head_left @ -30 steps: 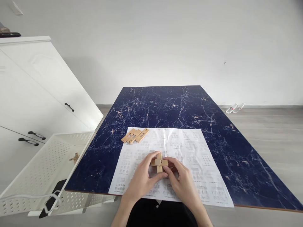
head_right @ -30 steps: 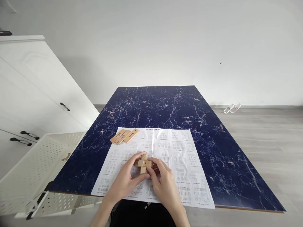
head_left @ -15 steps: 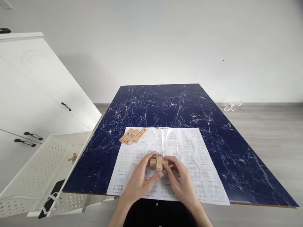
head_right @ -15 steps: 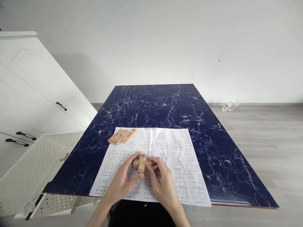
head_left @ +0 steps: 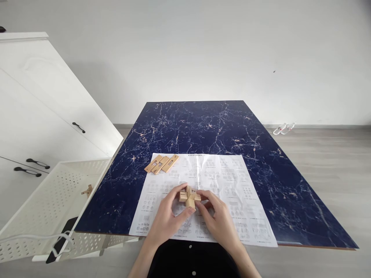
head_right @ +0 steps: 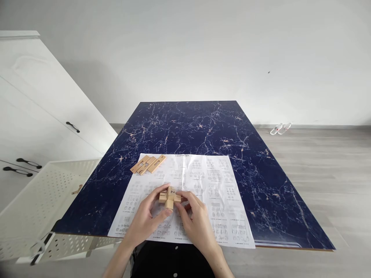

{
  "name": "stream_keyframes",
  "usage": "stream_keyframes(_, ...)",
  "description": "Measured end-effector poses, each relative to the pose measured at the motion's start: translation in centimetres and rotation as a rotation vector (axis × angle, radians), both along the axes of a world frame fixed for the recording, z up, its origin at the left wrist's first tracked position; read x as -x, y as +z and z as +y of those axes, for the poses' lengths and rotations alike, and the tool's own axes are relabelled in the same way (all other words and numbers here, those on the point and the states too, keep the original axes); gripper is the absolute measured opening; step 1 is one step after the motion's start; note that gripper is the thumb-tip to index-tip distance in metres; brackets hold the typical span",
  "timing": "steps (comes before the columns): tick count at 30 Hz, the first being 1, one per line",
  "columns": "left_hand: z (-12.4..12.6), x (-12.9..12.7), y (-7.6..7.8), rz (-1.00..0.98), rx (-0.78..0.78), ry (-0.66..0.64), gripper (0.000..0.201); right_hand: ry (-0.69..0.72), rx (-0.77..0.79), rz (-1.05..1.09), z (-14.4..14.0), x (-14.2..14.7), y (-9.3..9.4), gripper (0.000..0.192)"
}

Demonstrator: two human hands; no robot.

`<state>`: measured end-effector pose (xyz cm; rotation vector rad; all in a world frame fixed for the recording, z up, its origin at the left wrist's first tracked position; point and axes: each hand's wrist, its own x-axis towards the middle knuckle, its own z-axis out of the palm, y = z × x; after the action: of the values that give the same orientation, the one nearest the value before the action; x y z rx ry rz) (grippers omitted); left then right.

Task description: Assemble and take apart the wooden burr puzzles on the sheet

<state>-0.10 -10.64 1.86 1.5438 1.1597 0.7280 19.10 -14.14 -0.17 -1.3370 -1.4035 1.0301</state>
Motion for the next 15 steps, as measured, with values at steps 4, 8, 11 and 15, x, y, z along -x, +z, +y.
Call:
stream_keyframes(4, 0.05, -0.11, 0.04, -0.016, -0.002, 0.014, 0.069, -0.020, -0.024, 0.003, 0.18, 0.02, -0.30, 0.025)
stream_keyframes(8, 0.12, -0.19, 0.05, -0.011, -0.045, 0.051, 0.066, -0.129, -0.060, 0.033, 0.23, -0.01, -0.24, 0.024)
stream_keyframes(11, 0.21, -0.25, 0.09, 0.002, -0.075, 0.070, 0.065, -0.131, -0.051, 0.012, 0.16, 0.05, -0.05, 0.025)
stream_keyframes(15, 0.21, -0.36, 0.16, 0.024, -0.100, 0.061, 0.062, -0.085, -0.041, -0.062, 0.08, 0.35, 0.22, 0.029)
